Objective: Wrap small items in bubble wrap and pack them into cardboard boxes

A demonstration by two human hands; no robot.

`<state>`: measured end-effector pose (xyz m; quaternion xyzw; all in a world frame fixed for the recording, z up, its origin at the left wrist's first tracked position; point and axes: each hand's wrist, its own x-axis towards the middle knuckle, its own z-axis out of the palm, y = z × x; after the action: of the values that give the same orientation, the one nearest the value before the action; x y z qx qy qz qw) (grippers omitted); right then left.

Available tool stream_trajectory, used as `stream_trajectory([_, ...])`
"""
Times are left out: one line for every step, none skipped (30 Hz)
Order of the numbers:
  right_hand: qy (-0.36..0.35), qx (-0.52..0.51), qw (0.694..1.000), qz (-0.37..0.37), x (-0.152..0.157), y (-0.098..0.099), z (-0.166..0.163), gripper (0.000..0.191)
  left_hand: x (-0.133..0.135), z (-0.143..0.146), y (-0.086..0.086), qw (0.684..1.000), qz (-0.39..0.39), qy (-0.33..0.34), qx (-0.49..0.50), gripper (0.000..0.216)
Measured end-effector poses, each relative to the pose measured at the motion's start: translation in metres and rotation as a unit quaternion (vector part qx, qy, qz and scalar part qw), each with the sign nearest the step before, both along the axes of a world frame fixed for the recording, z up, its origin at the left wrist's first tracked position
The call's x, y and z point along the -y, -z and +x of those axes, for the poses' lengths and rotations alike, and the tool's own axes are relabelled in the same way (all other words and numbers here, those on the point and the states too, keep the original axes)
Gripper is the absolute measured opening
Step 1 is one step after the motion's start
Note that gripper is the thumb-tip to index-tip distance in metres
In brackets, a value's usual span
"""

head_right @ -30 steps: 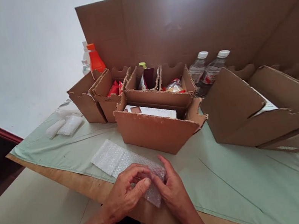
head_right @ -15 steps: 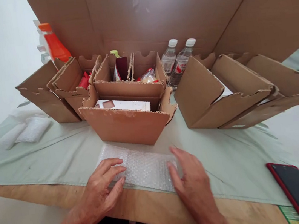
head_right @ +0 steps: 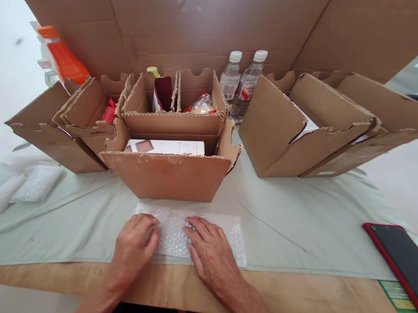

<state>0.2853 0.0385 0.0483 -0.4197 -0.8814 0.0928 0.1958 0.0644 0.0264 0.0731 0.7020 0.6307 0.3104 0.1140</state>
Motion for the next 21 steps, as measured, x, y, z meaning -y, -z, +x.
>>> stream_trajectory([-0.001, 0.002, 1.000, 0.005, 0.000, 0.000, 0.000, 0.037, 0.000, -0.010, -0.004, 1.000, 0.001, -0.009, 0.016, 0.016])
stream_trajectory([-0.002, 0.003, 1.000, 0.010, 0.000, 0.000, -0.001, 0.037, 0.000, -0.022, -0.008, 0.999, 0.000, -0.029, 0.038, 0.014])
stream_trajectory([-0.001, 0.003, 1.000, 0.016, 0.000, 0.000, -0.001, 0.037, 0.001, -0.035, -0.012, 0.996, -0.004, -0.060, 0.061, 0.013])
stream_trajectory([-0.001, 0.002, 1.000, 0.021, 0.000, 0.000, -0.002, 0.036, 0.001, -0.050, -0.015, 0.991, -0.011, -0.102, 0.084, 0.014])
stream_trajectory([-0.001, 0.001, 1.000, 0.024, 0.000, 0.000, -0.003, 0.036, 0.002, -0.066, -0.016, 0.983, -0.019, -0.149, 0.100, 0.017])
stream_trajectory([0.000, -0.001, 1.000, 0.025, 0.000, 0.000, -0.003, 0.037, 0.004, -0.081, -0.017, 0.974, -0.029, -0.196, 0.107, 0.021])
stream_trajectory([0.001, -0.002, 1.000, 0.025, 0.000, 0.001, -0.003, 0.036, 0.006, -0.094, -0.017, 0.967, -0.040, -0.233, 0.098, 0.027])
stream_trajectory([0.001, -0.004, 1.000, 0.023, 0.000, 0.002, -0.003, 0.037, 0.008, -0.105, -0.015, 0.962, -0.048, -0.259, 0.075, 0.035])
stream_trajectory([0.002, -0.005, 1.000, 0.020, 0.000, 0.003, -0.003, 0.037, 0.010, -0.113, -0.014, 0.959, -0.049, -0.276, 0.044, 0.041])
stream_trajectory([0.002, -0.006, 1.000, 0.016, 0.000, 0.003, -0.002, 0.038, 0.012, -0.118, -0.012, 0.958, -0.041, -0.285, 0.012, 0.046])
stream_trajectory([0.001, -0.006, 1.000, 0.013, 0.000, 0.004, -0.001, 0.038, 0.015, -0.119, -0.011, 0.957, -0.022, -0.288, -0.016, 0.048])
stream_trajectory([-0.001, -0.005, 1.000, 0.011, 0.000, 0.004, 0.000, 0.039, 0.018, -0.116, -0.010, 0.958, 0.007, -0.283, -0.038, 0.047])
stream_trajectory([-0.005, -0.003, 1.000, 0.009, -0.001, 0.003, 0.002, 0.039, 0.020, -0.110, -0.011, 0.961, 0.040, -0.268, -0.050, 0.042])
stream_trajectory([-0.010, 0.001, 1.000, 0.007, -0.001, 0.001, 0.004, 0.038, 0.022, -0.102, -0.011, 0.967, 0.069, -0.240, -0.052, 0.037])
stream_trajectory([-0.013, 0.003, 1.000, 0.005, -0.002, -0.002, 0.006, 0.037, 0.023, -0.092, -0.012, 0.975, 0.091, -0.199, -0.050, 0.032])
stream_trajectory([-0.013, 0.006, 1.000, 0.002, -0.003, -0.006, 0.006, 0.036, 0.023, -0.081, -0.014, 0.983, 0.102, -0.146, -0.046, 0.028])
stream_trajectory([-0.010, 0.007, 1.000, 0.000, -0.005, -0.012, 0.004, 0.035, 0.021, -0.072, -0.015, 0.990, 0.103, -0.090, -0.044, 0.026])
stream_trajectory([-0.007, 0.009, 1.000, -0.001, -0.006, -0.018, -0.001, 0.034, 0.019, -0.064, -0.015, 0.993, 0.097, -0.037, -0.046, 0.026])
stream_trajectory([-0.007, 0.012, 1.000, -0.002, -0.007, -0.025, -0.009, 0.033, 0.017, -0.057, -0.015, 0.995, 0.088, 0.007, -0.055, 0.027])
stream_trajectory([-0.013, 0.016, 1.000, -0.004, -0.009, -0.031, -0.021, 0.032, 0.014, -0.053, -0.014, 0.994, 0.077, 0.039, -0.072, 0.028])
stream_trajectory([-0.026, 0.022, 0.999, -0.007, -0.009, -0.036, -0.035, 0.032, 0.011, -0.052, -0.011, 0.992, 0.064, 0.058, -0.093, 0.029])
